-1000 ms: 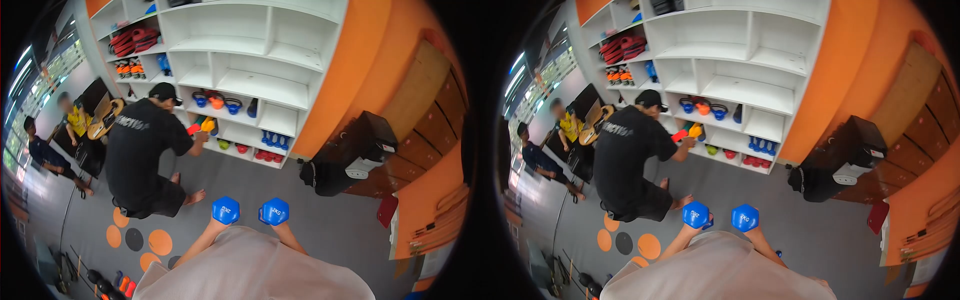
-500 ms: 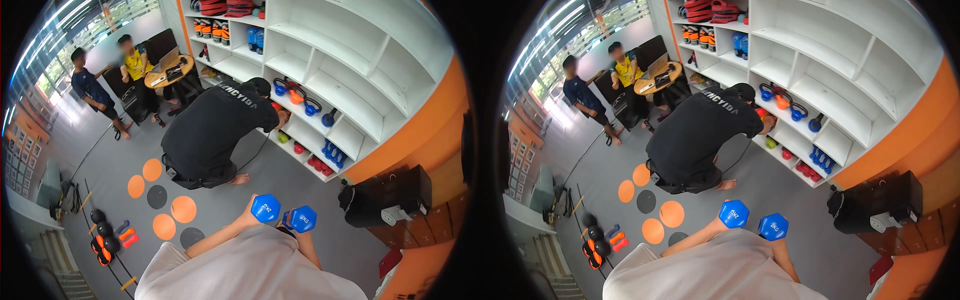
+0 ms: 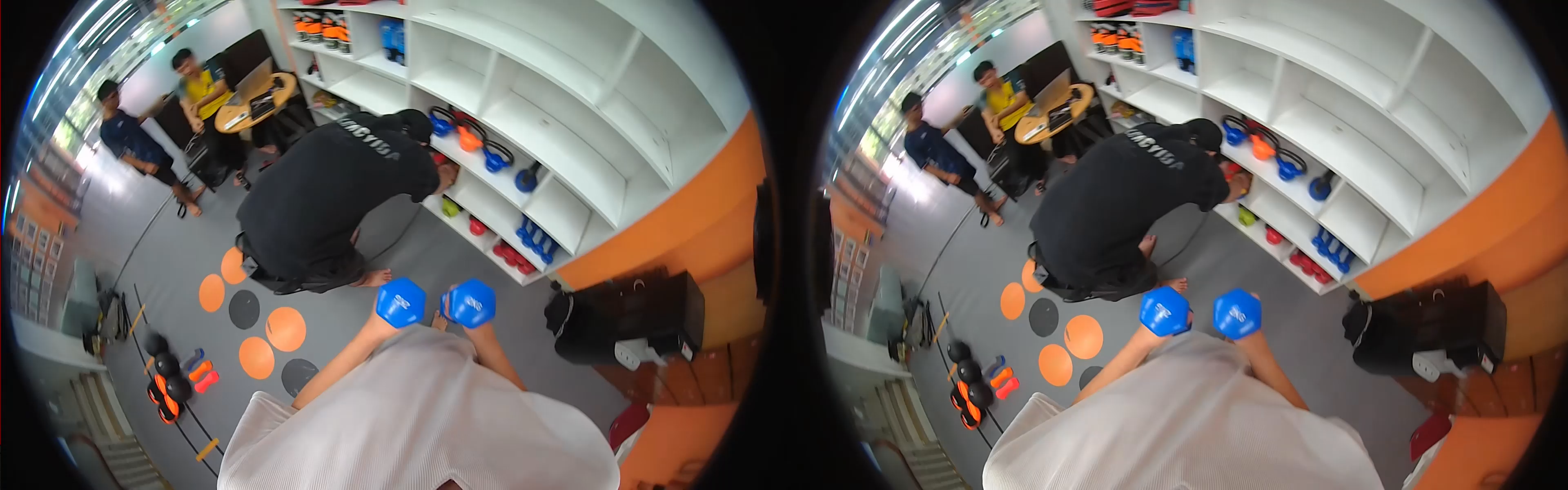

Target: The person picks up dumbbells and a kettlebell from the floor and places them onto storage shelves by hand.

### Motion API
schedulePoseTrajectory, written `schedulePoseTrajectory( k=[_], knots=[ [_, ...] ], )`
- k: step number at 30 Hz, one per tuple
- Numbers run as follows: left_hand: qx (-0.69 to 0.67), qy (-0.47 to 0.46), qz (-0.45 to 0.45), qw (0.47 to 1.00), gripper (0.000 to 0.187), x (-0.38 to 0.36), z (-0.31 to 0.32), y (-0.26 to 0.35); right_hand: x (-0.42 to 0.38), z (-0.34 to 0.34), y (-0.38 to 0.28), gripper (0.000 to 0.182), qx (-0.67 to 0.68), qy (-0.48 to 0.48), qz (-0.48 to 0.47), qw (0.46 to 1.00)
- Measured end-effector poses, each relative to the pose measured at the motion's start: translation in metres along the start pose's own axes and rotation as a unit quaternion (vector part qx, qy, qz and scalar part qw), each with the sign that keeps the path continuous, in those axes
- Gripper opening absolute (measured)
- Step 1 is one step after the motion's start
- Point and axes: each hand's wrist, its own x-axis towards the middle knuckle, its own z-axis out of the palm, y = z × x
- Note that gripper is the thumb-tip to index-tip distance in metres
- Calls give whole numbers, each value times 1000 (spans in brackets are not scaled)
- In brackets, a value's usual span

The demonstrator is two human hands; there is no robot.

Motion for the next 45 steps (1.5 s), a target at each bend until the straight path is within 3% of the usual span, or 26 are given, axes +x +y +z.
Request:
schedulePoseTrajectory(
  k=[1, 2, 4, 5, 7, 8, 9, 10, 11, 12, 14, 15, 16, 18, 19, 24, 28, 30, 31, 33, 34, 36, 38, 39, 41, 45],
  knots=[
    [-6, 50, 8, 999, 30, 21, 4, 6, 11, -9, -1, 20, -26, -2, -8, 1000],
    [-11, 101, 17, 995, 25, 39, 7, 7, 22, -12, -3, 22, 178, 108, 44, 977],
    [14, 65, 14, 998, 22, 64, 15, -2, 46, -38, -14, 24, 377, 224, 88, 894],
    [39, 44, 8, 998, 19, 72, 20, -6, 53, -59, -20, 15, 194, 167, 103, 961],
    [77, -3, 13, 997, 21, 80, 32, -29, 48, -87, -27, 14, 1, 111, 134, 985],
    [5, -18, -43, 999, 24, 89, 39, -41, 50, -97, -31, 15, -132, 143, -21, 981],
    [-26, -6, -61, 998, 25, 93, 50, -49, 53, -105, -35, 16, -261, 164, -173, 935],
    [-57, 7, -78, 995, 26, 106, 58, -43, 56, -111, -61, 17, -227, 167, -195, 940],
    [-88, 20, -95, 991, 27, 119, 67, -37, 54, -120, -52, 17, -232, 170, -184, 940],
    [-78, 80, -73, 991, 13, 140, 68, -16, 47, -126, -39, 15, -84, 177, -68, 978],
    [-164, 44, -151, 974, 5, 132, 79, -54, 41, -137, -30, 14, 67, 184, 60, 979],
    [-203, 30, -192, 960, 3, 128, 84, -73, 47, -141, -32, 14, 89, 196, 73, 974],
    [-190, 19, -205, 960, 4, 139, 87, -75, 55, -144, -36, 15, 112, 209, 84, 968],
    [-2, -38, -166, 985, 9, 165, 86, -75, 66, -146, -39, 17, 156, 236, 115, 952],
    [-9, -40, -172, 984, 9, 177, 88, -82, 71, -148, -34, 18, 176, 249, 128, 944],
    [-9, -94, -155, 983, 13, 196, 125, -200, 75, -170, 32, 17, 194, 245, 277, 909],
    [-148, -43, -399, 904, 10, 210, 179, -311, 67, -186, 119, 13, 221, 288, 388, 847],
    [3, -159, -289, 944, 40, 155, 233, -401, 71, -205, 166, 13, 212, 339, 426, 811],
    [-65, -186, -580, 791, 40, 232, 222, -395, 75, -215, 189, 13, 209, 358, 450, 791],
    [-63, -157, -575, 801, 36, 210, 254, -452, 82, -227, 244, 11, 180, 389, 490, 759],
    [-76, -83, -525, 843, 35, 194, 279, -474, 84, -236, 269, 10, 179, 386, 509, 748],
    [-83, -3, -475, 876, 35, 177, 316, -514, 97, -253, 325, 8, 178, 386, 527, 736],
    [-141, -18, -573, 807, 25, 181, 335, -545, 114, -269, 380, 7, 181, 386, 511, 746],
    [-145, -18, -575, 805, 25, 192, 343, -561, 126, -280, 407, 6, 187, 383, 493, 759],
    [-153, -113, -616, 764, 36, 223, 359, -594, 154, -307, 460, 6, 195, 355, 485, 775],
    [-150, -91, -564, 807, 47, 284, 409, -670, 230, -364, 518, 10, 242, 390, 474, 751]
  ],
)
